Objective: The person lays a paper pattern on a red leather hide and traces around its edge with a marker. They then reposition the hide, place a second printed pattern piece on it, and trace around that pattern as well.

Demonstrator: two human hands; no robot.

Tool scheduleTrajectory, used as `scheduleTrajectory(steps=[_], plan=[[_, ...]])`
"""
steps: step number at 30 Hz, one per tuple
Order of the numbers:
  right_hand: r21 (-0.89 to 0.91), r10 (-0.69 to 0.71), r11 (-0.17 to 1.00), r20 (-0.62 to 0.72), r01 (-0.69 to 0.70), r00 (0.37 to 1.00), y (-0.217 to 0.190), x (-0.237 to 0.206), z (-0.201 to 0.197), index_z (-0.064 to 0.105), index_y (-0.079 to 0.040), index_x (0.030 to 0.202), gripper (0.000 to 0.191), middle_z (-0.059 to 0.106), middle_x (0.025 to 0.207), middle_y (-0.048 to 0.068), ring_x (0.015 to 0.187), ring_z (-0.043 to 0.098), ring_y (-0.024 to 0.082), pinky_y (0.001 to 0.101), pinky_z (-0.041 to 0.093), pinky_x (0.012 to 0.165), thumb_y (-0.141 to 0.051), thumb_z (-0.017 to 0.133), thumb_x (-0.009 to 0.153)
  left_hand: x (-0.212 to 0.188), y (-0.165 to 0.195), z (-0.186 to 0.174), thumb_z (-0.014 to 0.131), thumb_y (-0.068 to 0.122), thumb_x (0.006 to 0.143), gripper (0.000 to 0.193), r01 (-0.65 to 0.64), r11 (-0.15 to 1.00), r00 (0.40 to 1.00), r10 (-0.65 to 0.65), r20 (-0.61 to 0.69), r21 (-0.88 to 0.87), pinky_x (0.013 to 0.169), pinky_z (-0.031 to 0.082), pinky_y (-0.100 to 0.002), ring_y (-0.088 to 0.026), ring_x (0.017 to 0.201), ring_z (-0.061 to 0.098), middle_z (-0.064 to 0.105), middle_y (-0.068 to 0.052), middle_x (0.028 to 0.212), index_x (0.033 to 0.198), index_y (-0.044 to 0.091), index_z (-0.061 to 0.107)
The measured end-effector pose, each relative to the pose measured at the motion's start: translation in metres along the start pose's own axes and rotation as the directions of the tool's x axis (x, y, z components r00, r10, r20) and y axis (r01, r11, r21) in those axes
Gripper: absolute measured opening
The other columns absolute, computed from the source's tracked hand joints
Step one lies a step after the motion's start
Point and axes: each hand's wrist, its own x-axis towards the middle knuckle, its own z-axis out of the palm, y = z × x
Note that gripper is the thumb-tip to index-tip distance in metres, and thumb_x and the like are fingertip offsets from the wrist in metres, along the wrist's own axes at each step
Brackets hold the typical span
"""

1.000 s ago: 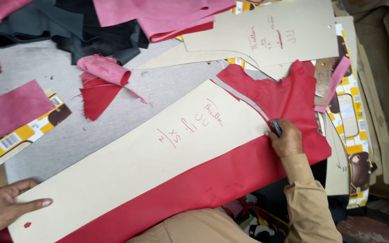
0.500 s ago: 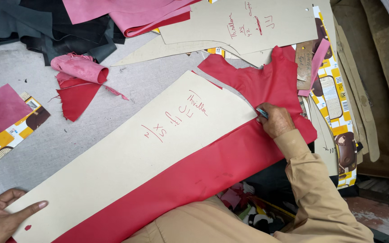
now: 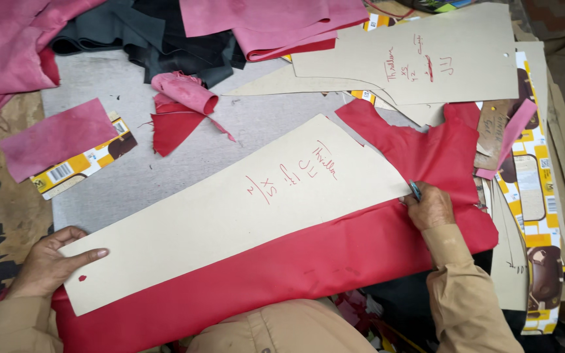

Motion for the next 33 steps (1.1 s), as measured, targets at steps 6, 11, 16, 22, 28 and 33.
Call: scheduleTrajectory(steps=[6,11,16,22,28,33], plan=[[0.107,-0.182,0.978,0.021,0.179,0.983,0.017,0.013,-0.007,0.071,-0.006,0.115,0.026,0.075,0.097,0.021,0.092,0.072,0.037,0.0443,0.056,0.080,-0.015,0.074,0.091,-0.003,0.006,-0.003,0.091,0.009,0.068,0.030,-0.016,0.999,0.999,0.018,0.028,-0.051,0.072,0.056,-0.032,-0.014,0.075,0.069,0.076,-0.006,0.081,0.090,0.003,0.072],[0.214,-0.207,0.960,0.116,0.179,0.971,0.022,0.026,-0.010,0.070,-0.007,0.121,0.032,0.076,0.093,0.014,0.084,0.073,0.023,0.0368,0.056,0.080,-0.015,0.072,0.090,-0.004,0.006,-0.005,0.092,0.012,0.068,0.030,-0.053,0.997,0.998,0.054,0.015,-0.051,0.068,0.055,-0.031,-0.013,0.070,0.067,0.075,-0.005,0.078,0.089,0.004,0.072],[0.147,-0.143,0.984,0.324,0.100,0.935,0.024,0.050,-0.020,0.072,-0.008,0.120,0.037,0.074,0.094,0.012,0.085,0.068,0.020,0.0346,0.058,0.083,-0.021,0.079,0.086,0.001,0.007,-0.006,0.093,0.017,0.070,0.030,-0.005,0.993,0.999,0.011,-0.049,0.119,0.068,0.055,-0.029,-0.012,0.069,0.068,0.076,-0.006,0.075,0.089,0.005,0.073],[0.132,-0.162,0.985,0.445,0.114,0.881,0.033,0.077,-0.009,0.074,-0.005,0.123,0.039,0.080,0.102,0.013,0.091,0.073,0.016,0.0318,0.059,0.086,-0.019,0.079,0.087,0.014,0.002,-0.008,0.091,0.017,0.070,0.029,0.014,0.997,1.000,-0.015,0.005,0.081,0.061,0.054,-0.029,-0.012,0.063,0.067,0.076,-0.004,0.075,0.088,0.006,0.071],[0.131,-0.080,0.991,0.295,0.043,0.952,0.045,0.076,0.015,0.070,-0.009,0.135,0.046,0.078,0.090,0.015,0.074,0.072,0.020,0.0313,0.059,0.077,-0.011,0.072,0.089,0.025,-0.008,-0.007,0.091,0.011,0.071,0.027,-0.081,0.995,0.995,0.084,0.053,-0.056,0.056,0.056,-0.028,-0.008,0.065,0.065,0.072,-0.003,0.076,0.085,0.004,0.069],[-0.076,-0.137,0.986,0.127,0.148,0.982,0.051,0.070,0.025,0.075,-0.015,0.136,0.049,0.073,0.079,0.014,0.071,0.071,0.025,0.0365,0.061,0.076,-0.016,0.080,0.087,0.028,-0.008,-0.010,0.091,0.009,0.070,0.028,-0.061,0.997,0.997,0.062,0.043,-0.040,0.060,0.059,-0.027,-0.009,0.067,0.068,0.073,-0.003,0.074,0.085,0.004,0.068]])
